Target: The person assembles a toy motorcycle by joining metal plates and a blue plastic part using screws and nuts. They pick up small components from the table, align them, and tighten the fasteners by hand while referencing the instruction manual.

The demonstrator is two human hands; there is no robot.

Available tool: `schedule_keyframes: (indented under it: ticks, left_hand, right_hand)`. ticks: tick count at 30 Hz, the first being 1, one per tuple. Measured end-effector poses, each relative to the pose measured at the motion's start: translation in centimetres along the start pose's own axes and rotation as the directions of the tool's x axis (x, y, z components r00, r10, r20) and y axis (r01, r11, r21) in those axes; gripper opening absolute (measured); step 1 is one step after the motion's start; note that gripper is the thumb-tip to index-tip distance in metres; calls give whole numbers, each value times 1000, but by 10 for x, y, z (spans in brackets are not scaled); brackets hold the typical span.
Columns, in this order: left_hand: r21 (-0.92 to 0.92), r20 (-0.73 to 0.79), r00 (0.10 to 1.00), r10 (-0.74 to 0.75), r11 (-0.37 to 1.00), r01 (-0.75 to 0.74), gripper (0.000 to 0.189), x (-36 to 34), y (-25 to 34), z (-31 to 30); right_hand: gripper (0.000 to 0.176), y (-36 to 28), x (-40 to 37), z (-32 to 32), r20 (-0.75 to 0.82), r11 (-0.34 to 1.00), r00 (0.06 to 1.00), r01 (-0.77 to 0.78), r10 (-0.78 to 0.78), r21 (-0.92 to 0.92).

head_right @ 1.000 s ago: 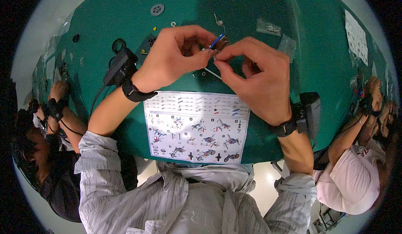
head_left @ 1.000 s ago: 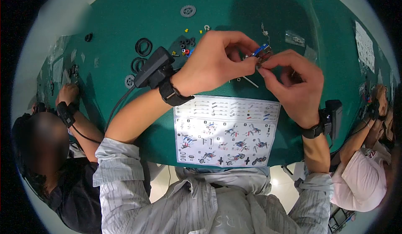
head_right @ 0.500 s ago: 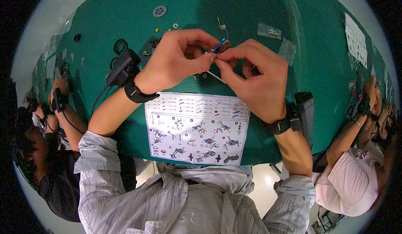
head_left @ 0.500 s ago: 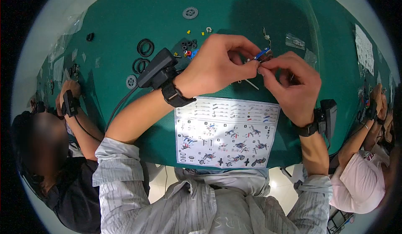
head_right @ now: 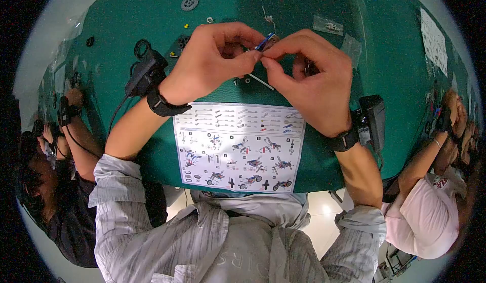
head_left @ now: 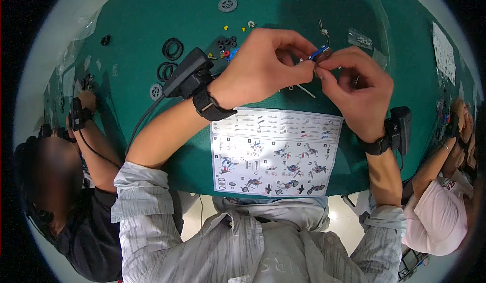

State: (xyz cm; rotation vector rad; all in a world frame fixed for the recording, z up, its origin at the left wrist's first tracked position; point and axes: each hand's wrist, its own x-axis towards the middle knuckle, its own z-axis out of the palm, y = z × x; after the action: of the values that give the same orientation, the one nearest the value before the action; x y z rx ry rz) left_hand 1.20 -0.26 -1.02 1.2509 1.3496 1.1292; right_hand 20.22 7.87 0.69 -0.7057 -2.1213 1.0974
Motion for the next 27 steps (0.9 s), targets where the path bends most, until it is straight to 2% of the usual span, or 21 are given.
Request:
schedule_keyframes:
  ticks: [4,10,16,27]
  left_hand:
    - [26,-20,998,57,998,-57,23,0,-4,1]
    - [47,-14,1000,-17,999,18,24,0,1,-1]
    - [-16,-4,1000,-12,1000,12,24,0,-2,-1]
    - [64,-76,996,39,997,-34,23,3,-6,-3]
  right_hand:
    - [12,2,-1,1,-13,1000,1000,-6,7,12]
    - [12,1,-2,1,-13,998,999,-45,45,36]
    - [12,3,-3,3,-18,999,1000,-22,22,30]
    - [15,2,-2,1,-18,999,999,-42,42,30]
